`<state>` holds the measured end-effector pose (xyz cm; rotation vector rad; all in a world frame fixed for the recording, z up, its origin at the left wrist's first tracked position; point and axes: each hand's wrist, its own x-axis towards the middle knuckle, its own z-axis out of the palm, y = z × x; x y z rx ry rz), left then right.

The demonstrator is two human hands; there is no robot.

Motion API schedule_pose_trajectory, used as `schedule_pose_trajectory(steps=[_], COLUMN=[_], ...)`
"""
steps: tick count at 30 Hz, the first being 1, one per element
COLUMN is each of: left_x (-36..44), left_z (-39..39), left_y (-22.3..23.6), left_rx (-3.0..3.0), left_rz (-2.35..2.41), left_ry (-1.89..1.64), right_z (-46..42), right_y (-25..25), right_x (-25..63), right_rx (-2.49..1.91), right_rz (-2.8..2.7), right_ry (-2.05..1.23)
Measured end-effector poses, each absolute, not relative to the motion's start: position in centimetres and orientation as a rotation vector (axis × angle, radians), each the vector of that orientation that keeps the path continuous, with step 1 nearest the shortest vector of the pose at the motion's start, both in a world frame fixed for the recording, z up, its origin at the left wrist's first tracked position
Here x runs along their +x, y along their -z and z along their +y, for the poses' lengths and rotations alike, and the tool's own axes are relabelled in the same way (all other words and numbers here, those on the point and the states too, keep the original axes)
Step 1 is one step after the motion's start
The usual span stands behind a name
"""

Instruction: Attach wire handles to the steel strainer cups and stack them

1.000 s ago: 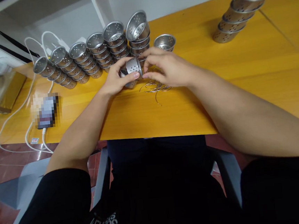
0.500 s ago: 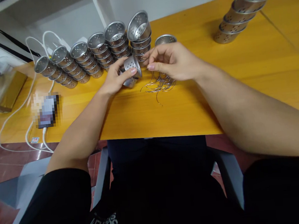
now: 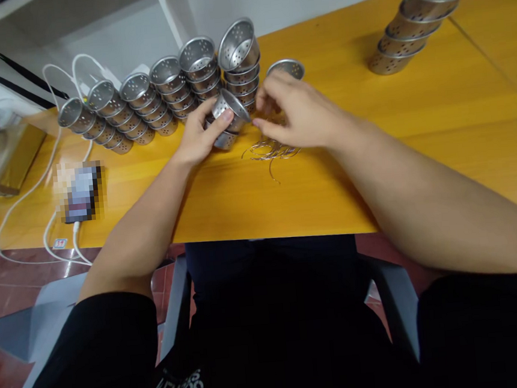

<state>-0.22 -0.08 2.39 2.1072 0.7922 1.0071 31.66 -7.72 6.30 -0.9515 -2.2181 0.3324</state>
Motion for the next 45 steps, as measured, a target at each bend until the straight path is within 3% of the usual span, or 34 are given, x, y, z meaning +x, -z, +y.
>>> schedule_pose_trajectory(steps=[8,16,22,28,45], left_x=[-0.4,-1.2,-1.0,-0.6,0.2], left_z=[0.6,3.7,4.5,3.7,2.0], left_y=[-1.2,2.4,3.6,3.2,0.4], left_rx=[2.202,2.3,2.348,2.325,2.187], left_rz=[0.675,0.688,0.734,0.736,0.878], left_ry=[-0.977,-1.001,-1.086,-1.053,-1.112], right_z=[-9.8,-7.6,-5.2,-4.4,-3.9], right_y=[-6.0,-8.5,-8.1,-7.4,-6.8], right_x=[28.6,32.9,35.1,34.0,34.4], right_rx=[-0.817,-1.228,-1.492,-1.677,-1.61], right_rz=[-2.245,-1.932,-2.004,-2.025,-2.17], right_ry=[-0.531,-0.004,-0.057,0.004,-0.069])
